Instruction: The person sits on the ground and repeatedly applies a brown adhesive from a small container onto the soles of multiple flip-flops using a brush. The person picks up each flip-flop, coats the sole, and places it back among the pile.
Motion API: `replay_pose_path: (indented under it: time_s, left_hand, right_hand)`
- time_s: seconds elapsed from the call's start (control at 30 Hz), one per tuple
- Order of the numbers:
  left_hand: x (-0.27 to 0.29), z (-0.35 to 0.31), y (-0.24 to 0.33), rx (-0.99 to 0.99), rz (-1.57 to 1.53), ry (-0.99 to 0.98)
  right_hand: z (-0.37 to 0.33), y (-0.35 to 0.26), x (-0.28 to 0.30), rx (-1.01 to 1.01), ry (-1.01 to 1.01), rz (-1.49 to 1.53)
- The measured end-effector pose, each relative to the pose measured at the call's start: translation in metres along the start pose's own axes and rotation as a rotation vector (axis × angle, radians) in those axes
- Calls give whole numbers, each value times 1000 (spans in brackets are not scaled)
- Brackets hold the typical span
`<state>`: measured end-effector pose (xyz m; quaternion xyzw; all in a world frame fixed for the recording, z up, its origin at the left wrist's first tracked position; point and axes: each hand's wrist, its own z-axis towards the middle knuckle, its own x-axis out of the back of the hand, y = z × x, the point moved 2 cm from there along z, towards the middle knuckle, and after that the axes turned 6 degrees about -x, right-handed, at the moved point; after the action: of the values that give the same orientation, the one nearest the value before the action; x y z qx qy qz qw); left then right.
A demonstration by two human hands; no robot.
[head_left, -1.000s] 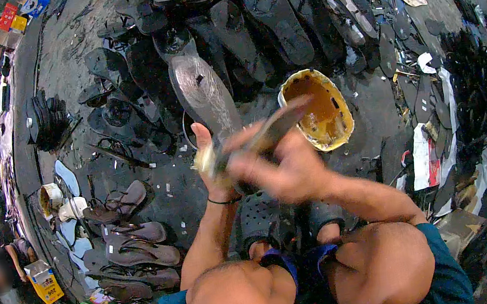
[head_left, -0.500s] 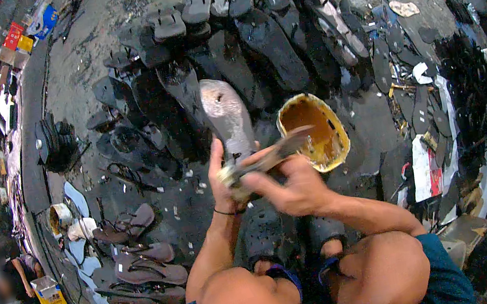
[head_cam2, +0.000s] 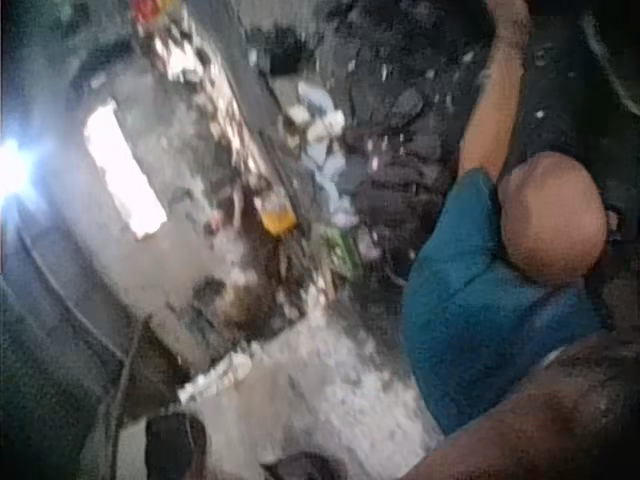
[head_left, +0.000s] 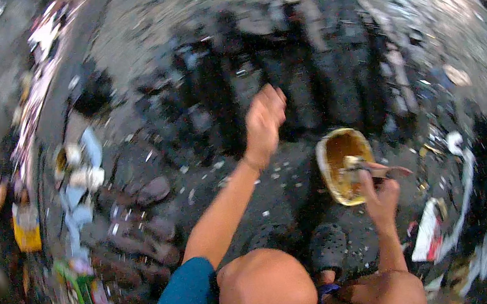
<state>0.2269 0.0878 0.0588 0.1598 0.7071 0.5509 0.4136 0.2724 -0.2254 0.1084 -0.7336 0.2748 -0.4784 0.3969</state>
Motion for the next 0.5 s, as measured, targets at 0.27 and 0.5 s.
replay_pose_path:
  time_s: [0.27, 0.5]
  left_hand:
    - [207, -149, 73, 18, 1872, 113]
    - [320, -184, 95, -189, 2131, 175]
  right_hand:
    - [22, 3, 5, 345, 302, -277]
    - [6, 23, 28, 121, -78, -585]
